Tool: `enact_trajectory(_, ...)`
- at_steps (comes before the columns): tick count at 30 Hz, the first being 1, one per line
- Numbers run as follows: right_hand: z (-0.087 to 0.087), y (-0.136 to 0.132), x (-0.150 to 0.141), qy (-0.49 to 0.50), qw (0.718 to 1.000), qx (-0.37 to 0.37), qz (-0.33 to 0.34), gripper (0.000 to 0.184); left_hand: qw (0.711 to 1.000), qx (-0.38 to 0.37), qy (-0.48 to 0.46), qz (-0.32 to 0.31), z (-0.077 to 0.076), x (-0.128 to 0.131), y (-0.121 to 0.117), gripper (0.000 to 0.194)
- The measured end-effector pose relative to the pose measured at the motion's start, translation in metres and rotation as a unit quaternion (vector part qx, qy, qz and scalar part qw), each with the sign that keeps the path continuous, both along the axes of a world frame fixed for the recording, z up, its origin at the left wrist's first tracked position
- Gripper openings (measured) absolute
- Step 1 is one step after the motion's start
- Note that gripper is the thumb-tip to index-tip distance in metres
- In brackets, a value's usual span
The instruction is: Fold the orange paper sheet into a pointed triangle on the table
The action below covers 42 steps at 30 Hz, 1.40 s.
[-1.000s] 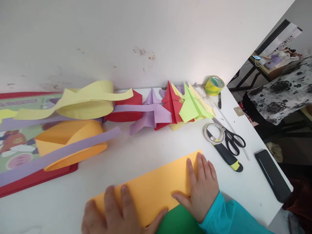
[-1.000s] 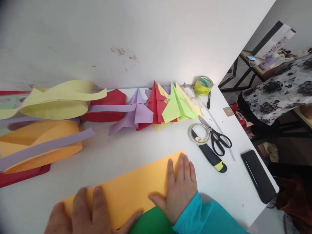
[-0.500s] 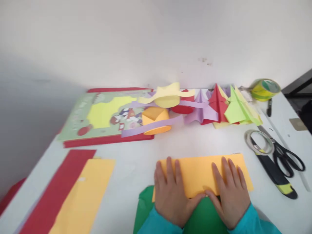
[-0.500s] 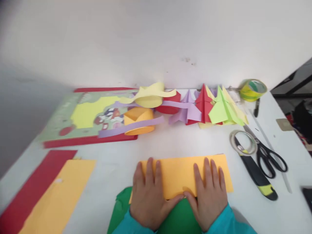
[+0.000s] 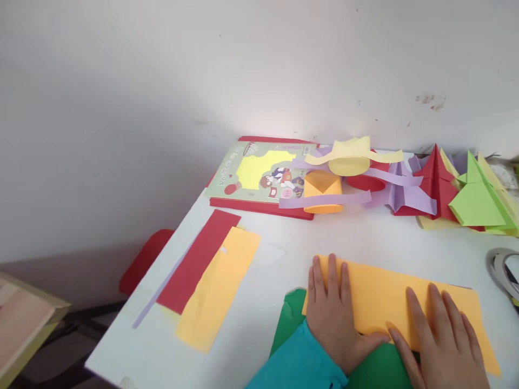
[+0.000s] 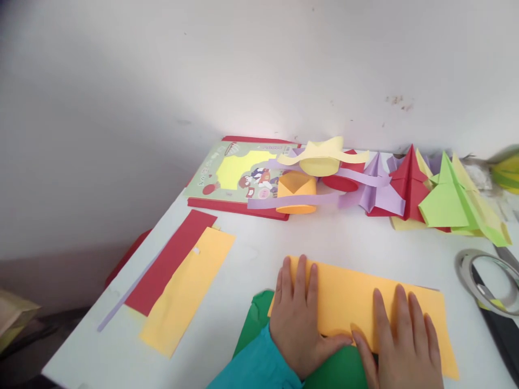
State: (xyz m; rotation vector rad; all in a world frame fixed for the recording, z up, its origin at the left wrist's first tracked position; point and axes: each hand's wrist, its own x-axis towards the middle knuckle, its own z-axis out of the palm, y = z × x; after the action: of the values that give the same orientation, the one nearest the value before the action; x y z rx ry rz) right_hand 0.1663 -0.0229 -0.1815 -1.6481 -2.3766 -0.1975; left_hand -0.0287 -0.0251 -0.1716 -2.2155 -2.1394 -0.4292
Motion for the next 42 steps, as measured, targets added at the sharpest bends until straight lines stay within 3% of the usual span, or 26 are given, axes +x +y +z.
enact_trajectory(9, 0.003, 0.002, -0.004, -0.016, 1.0, -0.004, 0.006, 0.073, 1.0, 0.008, -0.008, -0.014, -0.002, 0.001, 0.002, 0.116)
enact_trajectory(16, 0.004, 0.0, -0.007, -0.035, 0.998, -0.041, -0.037, 0.075, 1.0, 0.001, -0.016, -0.021, -0.005, 0.002, 0.004, 0.117)
enact_trajectory(21, 0.004, 0.0, -0.008, -0.031, 0.997, -0.057, -0.043, 0.078, 0.999, -0.028, 0.001, -0.021, -0.008, -0.001, 0.003, 0.105)
enact_trajectory(27, 0.005, 0.001, -0.009, -0.023, 0.996, -0.071, -0.053, 0.085, 0.999, -0.027, 0.021, -0.024, -0.013, -0.001, 0.004, 0.117)
enact_trajectory(42, 0.01, 0.001, -0.01, -0.033, 0.99, -0.106, -0.083, 0.064, 0.995, -0.081, 0.049, 0.013, -0.004, 0.006, 0.007, 0.118)
